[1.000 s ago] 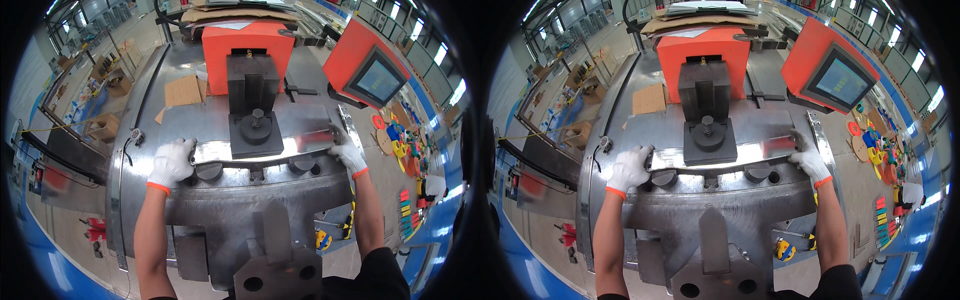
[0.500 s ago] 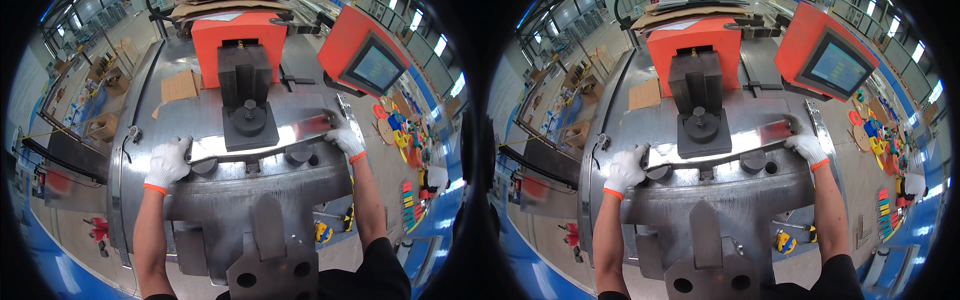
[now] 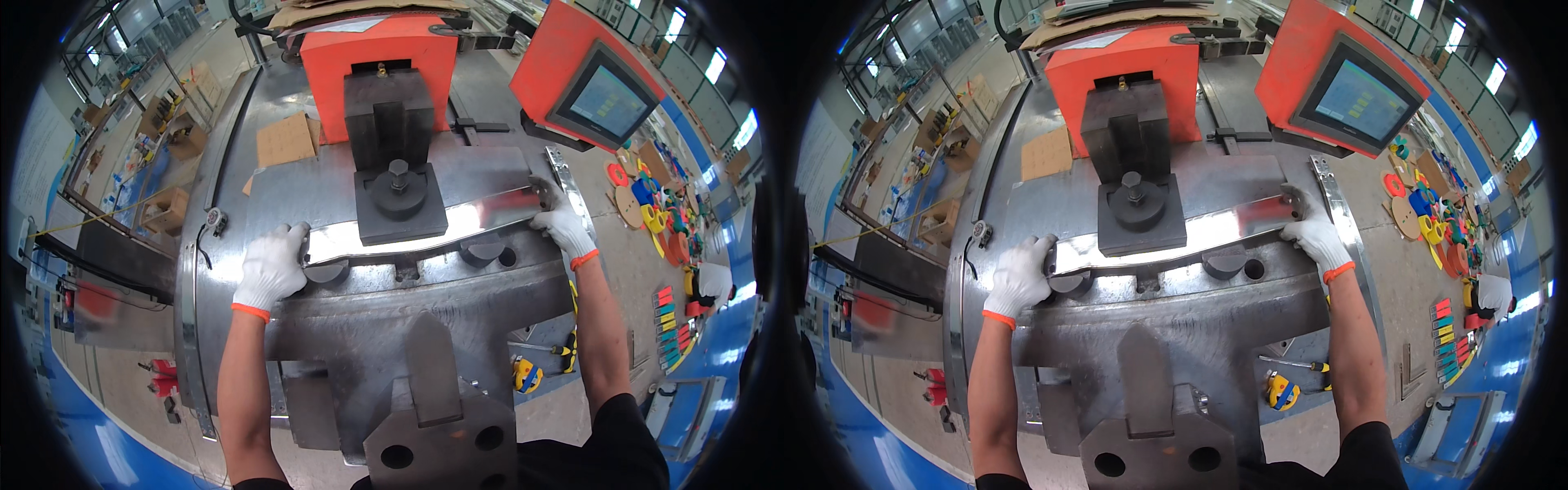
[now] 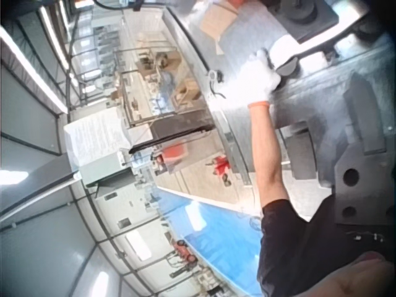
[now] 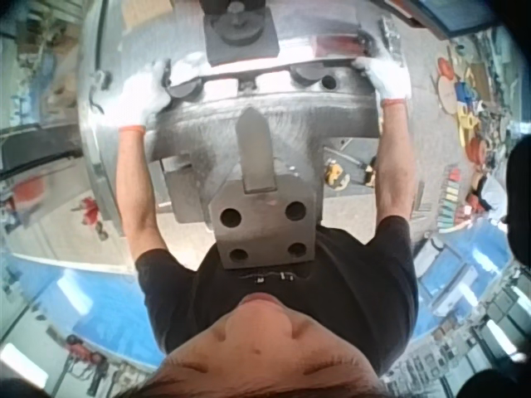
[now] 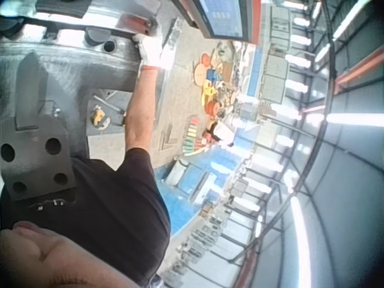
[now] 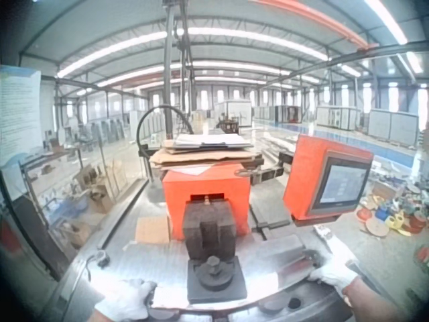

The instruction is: The person measures a metal frame with a tape measure, then walks to a press brake machine. They place a metal strip into the press brake, adjust its position, and operate the machine to bend the metal. The person repeats the bending process on the same strip multiple times.

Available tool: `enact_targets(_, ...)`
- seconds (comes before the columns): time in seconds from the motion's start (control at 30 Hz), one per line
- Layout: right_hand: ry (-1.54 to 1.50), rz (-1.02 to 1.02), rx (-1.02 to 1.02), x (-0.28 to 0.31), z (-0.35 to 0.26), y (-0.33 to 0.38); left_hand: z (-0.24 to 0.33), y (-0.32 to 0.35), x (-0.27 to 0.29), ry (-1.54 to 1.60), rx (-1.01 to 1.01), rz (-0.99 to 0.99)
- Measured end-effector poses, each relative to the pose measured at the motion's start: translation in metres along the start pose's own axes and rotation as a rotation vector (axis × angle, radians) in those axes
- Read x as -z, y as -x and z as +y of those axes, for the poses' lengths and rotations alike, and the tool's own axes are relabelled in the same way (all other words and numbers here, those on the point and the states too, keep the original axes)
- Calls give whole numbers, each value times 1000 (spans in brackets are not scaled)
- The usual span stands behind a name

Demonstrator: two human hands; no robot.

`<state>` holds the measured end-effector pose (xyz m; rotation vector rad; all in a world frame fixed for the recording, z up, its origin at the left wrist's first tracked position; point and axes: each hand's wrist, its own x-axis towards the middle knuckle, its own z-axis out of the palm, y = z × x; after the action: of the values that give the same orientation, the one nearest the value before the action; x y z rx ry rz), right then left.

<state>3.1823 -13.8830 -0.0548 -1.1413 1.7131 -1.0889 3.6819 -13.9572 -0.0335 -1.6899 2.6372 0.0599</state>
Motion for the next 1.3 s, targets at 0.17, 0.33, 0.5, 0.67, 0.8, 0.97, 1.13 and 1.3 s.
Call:
enact_targets(0.17,0,45,43,1,16,-4,4,5,-3,-20,34,7)
enact_targets(0.33,-38,72,66,-8,26,-6,2,2,-5,-33,106,117)
enact_targets(0.5,6,110,110,-12,27,-5,6,9,-9,-28,172,121)
enact_targets(0.67,216,212,281,-15,35,-4,11,7,-7,-21,167,144)
enact_targets(0.8,352,267,177,-26,27,-2,2,4,-2,3,169,120)
enact_targets(0.97,369,248,230,-23,26,2,5,4,-7,-18,153,130)
enact_targets(1.13,350,288,238,-27,28,4,2,4,-5,32,128,133)
enact_targets(1.3,415,292,245,-23,30,6,4,6,-3,29,152,72)
